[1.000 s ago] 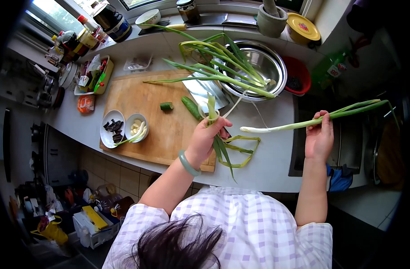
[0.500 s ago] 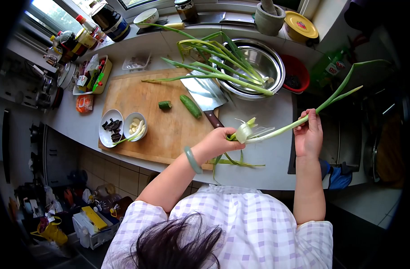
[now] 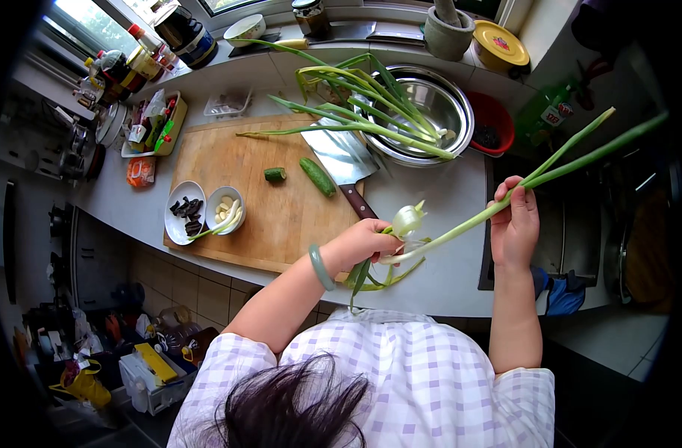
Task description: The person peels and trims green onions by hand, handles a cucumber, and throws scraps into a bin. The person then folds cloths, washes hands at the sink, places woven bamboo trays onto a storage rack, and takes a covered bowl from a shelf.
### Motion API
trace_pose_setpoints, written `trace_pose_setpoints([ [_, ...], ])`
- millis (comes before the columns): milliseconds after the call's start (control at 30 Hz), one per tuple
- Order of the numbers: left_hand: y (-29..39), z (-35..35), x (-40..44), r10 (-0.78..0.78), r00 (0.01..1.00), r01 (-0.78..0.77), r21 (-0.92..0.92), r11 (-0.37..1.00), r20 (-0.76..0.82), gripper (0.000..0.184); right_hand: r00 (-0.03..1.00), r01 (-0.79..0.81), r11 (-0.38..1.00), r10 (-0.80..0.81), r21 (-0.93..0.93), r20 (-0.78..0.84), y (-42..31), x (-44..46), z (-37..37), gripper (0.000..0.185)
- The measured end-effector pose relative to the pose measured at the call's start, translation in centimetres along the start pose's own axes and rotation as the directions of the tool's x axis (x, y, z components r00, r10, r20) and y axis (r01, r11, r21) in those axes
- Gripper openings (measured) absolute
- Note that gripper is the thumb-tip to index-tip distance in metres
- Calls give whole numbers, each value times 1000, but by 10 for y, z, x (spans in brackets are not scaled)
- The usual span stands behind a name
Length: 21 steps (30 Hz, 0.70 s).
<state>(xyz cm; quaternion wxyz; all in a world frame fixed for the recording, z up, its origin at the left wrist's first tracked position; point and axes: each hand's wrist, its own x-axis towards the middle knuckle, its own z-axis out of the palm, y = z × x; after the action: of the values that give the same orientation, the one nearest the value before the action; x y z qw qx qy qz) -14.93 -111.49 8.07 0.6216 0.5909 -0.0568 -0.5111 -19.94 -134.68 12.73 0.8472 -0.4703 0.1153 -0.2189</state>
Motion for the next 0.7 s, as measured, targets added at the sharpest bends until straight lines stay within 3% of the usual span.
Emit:
trace_pose_setpoints([
  [133,-19,-11,9,-25,981,-37,-315,948,-192,9,989,147,981,-149,123,8,-18,12,-20,16],
  [200,-26,-17,6,0,971,-107,-438,893,-237,9,984,155,985,-147,71,-102,-22,16,-26,17],
  [300,-26,-17,2,105,967,-187,-373,909,-230,13,968,110,994,-101,27,-230,-22,16,-32,16],
  [433,-10,-7,-4,166,963,-209,-197,958,-214,16,988,18,999,-23,-35,-151,-15,14,-38,15],
  [700,-12,4,6,7,1000,-7,-128,992,-1,21,986,-76,994,62,-80,-156,9,16,-25,14],
])
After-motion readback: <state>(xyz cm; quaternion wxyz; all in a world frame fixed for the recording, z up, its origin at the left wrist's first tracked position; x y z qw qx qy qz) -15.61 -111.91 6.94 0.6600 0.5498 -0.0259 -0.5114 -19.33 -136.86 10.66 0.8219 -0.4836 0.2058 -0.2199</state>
